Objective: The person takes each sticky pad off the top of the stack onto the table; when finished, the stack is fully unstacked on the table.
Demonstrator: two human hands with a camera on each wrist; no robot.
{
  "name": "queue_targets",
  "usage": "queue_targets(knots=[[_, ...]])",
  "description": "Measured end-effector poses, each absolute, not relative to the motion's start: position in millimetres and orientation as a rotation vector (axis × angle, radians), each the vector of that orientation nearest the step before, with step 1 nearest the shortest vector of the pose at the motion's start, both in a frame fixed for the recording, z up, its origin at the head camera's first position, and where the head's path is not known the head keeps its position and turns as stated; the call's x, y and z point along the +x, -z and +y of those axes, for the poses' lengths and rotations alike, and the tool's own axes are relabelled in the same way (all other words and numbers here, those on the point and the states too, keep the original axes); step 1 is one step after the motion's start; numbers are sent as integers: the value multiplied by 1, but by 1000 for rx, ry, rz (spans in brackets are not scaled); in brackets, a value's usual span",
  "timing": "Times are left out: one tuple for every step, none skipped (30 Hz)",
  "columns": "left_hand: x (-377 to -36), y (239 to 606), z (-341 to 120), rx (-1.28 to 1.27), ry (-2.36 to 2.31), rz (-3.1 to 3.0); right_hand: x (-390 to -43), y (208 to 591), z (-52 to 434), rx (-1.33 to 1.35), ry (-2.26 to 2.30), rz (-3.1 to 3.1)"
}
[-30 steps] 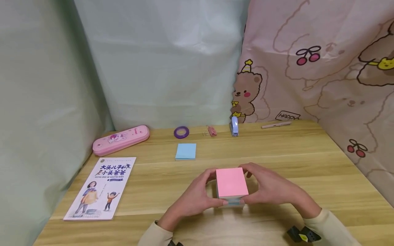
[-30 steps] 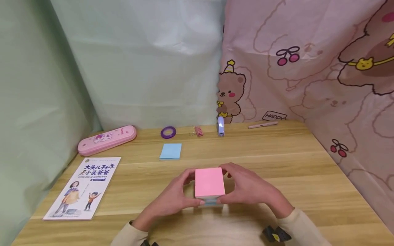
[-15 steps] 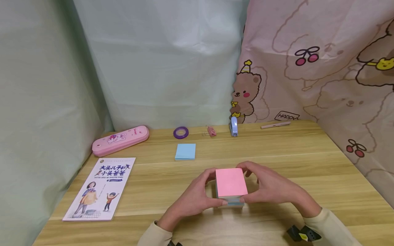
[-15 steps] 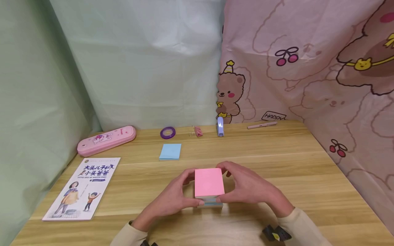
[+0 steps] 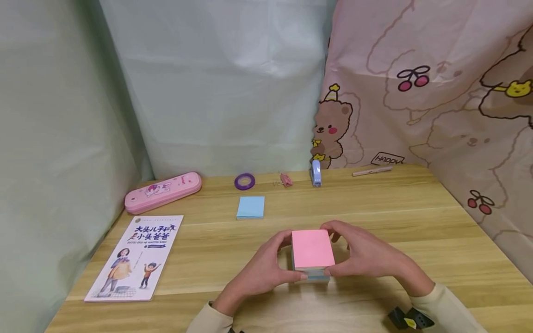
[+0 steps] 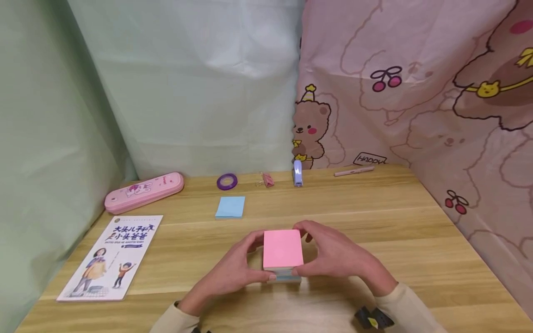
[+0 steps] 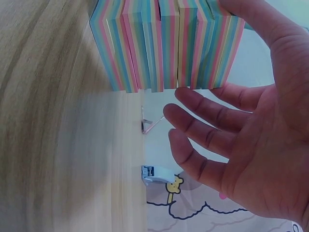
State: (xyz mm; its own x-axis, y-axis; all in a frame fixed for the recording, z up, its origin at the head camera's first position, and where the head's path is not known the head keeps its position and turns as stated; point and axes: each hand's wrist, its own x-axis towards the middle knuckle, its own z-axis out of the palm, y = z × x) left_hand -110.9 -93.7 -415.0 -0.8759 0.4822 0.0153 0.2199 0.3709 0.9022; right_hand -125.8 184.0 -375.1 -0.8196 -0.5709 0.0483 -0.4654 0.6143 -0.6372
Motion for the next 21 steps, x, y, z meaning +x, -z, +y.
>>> queue_targets(knots=[[-111, 415, -94, 625, -1510, 2382, -126, 375, 184, -867, 987, 2678], [-111, 415, -94, 625, -1512, 2381, -126, 375, 184, -868, 985, 2680], [-111, 415, -94, 624, -1512, 2380, -126, 375, 184, -868, 981, 2684], [-111, 415, -94, 625, -1514, 2379, -126, 375, 184, -868, 978, 2688], [-111, 415, -94, 625, -1514, 2379, -126, 375, 184, -869, 973, 2694], [-111, 415, -94, 625, -1512, 2379, -126, 376, 184, -868, 969, 2699], [-111, 416, -94, 623, -1512, 2377, -125, 376, 184, -866, 964, 2702], [-110, 416, -94, 623, -1511, 2377, -125, 376, 184, -866, 959, 2707], [-110, 416, -94, 623, -1510, 2378, -125, 377, 184, -866, 956, 2711], [-110, 416, -94, 624, -1511, 2377, -125, 377, 184, -865, 956, 2711], [-110, 416, -93, 623, -1511, 2377, -125, 377, 184, -866, 956, 2711], [-110, 416, -93, 623, -1513, 2378, -126, 377, 185, -868, 958, 2709], [-110, 416, -93, 623, -1513, 2378, -126, 377, 185, -871, 962, 2706], [-110, 415, -93, 622, -1514, 2380, -126, 377, 185, -874, 967, 2703], [-110, 415, -93, 621, -1514, 2381, -126, 377, 185, -875, 971, 2699], [-110, 415, -93, 619, -1514, 2381, -126, 377, 185, -877, 974, 2696], [-110, 415, -93, 619, -1513, 2382, -126, 376, 185, -879, 976, 2694], [-110, 415, -93, 619, -1512, 2384, -127, 376, 184, -880, 977, 2693], [-110, 415, -93, 619, -1510, 2384, -127, 376, 184, -880, 979, 2693], [-110, 415, -93, 618, -1510, 2384, -127, 376, 184, -879, 978, 2693], [-110, 415, -93, 618, -1510, 2384, -126, 376, 184, -878, 978, 2695]])
